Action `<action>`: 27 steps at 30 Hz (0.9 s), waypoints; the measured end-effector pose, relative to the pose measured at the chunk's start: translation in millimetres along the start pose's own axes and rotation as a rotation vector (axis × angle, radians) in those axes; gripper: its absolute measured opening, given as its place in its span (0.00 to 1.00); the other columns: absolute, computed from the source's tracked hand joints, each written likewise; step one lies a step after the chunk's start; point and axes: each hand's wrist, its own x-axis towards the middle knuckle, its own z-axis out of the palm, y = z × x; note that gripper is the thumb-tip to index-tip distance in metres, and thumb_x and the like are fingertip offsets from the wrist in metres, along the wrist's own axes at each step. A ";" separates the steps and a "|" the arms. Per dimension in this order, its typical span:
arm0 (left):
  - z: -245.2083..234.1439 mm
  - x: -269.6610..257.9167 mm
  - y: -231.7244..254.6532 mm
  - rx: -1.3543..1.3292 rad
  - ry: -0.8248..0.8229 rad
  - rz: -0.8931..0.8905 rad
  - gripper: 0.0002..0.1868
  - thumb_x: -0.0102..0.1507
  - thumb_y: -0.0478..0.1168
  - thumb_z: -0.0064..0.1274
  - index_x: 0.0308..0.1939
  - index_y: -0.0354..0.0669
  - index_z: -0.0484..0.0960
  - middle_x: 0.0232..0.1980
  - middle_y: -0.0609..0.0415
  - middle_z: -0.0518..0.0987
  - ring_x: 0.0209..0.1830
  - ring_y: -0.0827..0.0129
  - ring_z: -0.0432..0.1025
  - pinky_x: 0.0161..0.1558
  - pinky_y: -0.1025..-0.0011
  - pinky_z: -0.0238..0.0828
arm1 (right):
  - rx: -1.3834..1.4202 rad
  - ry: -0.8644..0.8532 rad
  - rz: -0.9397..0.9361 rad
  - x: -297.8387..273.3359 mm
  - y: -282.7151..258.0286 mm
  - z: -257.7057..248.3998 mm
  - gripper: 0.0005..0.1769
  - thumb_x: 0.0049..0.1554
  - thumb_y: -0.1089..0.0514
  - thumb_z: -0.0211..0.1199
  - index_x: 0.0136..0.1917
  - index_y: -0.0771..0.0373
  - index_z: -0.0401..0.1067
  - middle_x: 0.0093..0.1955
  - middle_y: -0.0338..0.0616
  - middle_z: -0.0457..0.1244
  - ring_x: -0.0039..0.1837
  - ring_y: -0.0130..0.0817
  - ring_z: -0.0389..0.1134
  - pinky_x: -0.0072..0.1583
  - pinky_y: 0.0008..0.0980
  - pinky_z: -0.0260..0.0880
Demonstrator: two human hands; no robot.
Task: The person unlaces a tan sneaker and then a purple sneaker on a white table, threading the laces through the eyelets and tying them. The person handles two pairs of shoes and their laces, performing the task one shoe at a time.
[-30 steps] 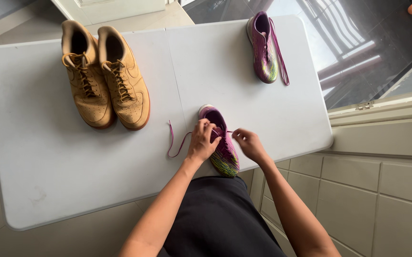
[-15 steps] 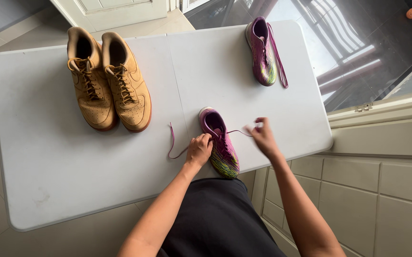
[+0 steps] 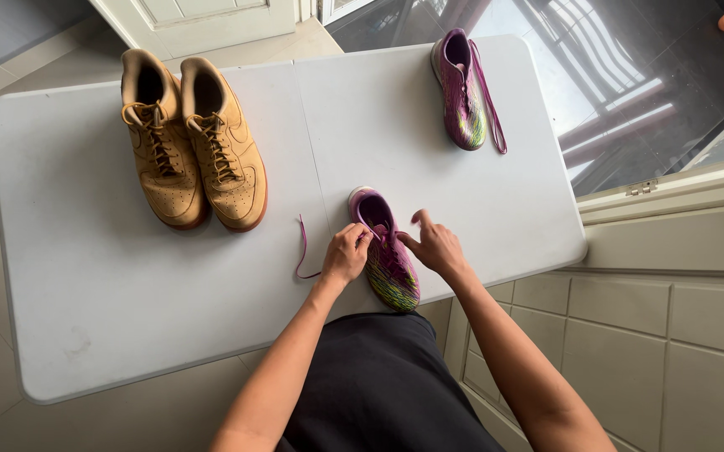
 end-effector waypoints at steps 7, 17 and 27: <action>7.1 4.7 -11.6 0.013 -0.026 -0.002 0.11 0.71 0.42 0.44 0.40 0.38 0.75 0.40 0.45 0.79 0.39 0.50 0.76 0.40 0.56 0.73 | 0.198 -0.123 -0.107 0.4 -13.0 11.5 0.19 0.59 0.44 0.61 0.58 0.56 0.73 0.36 0.53 0.69 0.41 0.49 0.71 0.46 0.46 0.69; -18.9 8.6 -34.6 -0.102 -0.030 -0.266 0.13 0.72 0.43 0.43 0.40 0.37 0.73 0.28 0.41 0.75 0.29 0.51 0.73 0.36 0.54 0.67 | 0.740 -0.073 0.061 2.7 29.2 20.4 0.19 0.65 0.49 0.57 0.44 0.69 0.69 0.34 0.39 0.59 0.43 0.27 0.61 0.47 0.31 0.65; -29.3 50.7 3.0 0.306 -0.022 0.321 0.15 0.64 0.41 0.54 0.52 0.38 0.78 0.60 0.48 0.76 0.57 0.51 0.75 0.58 0.57 0.73 | 0.237 0.471 -0.163 7.7 -2.2 -14.0 0.26 0.54 0.54 0.74 0.62 0.63 0.71 0.54 0.54 0.65 0.53 0.45 0.70 0.51 0.42 0.71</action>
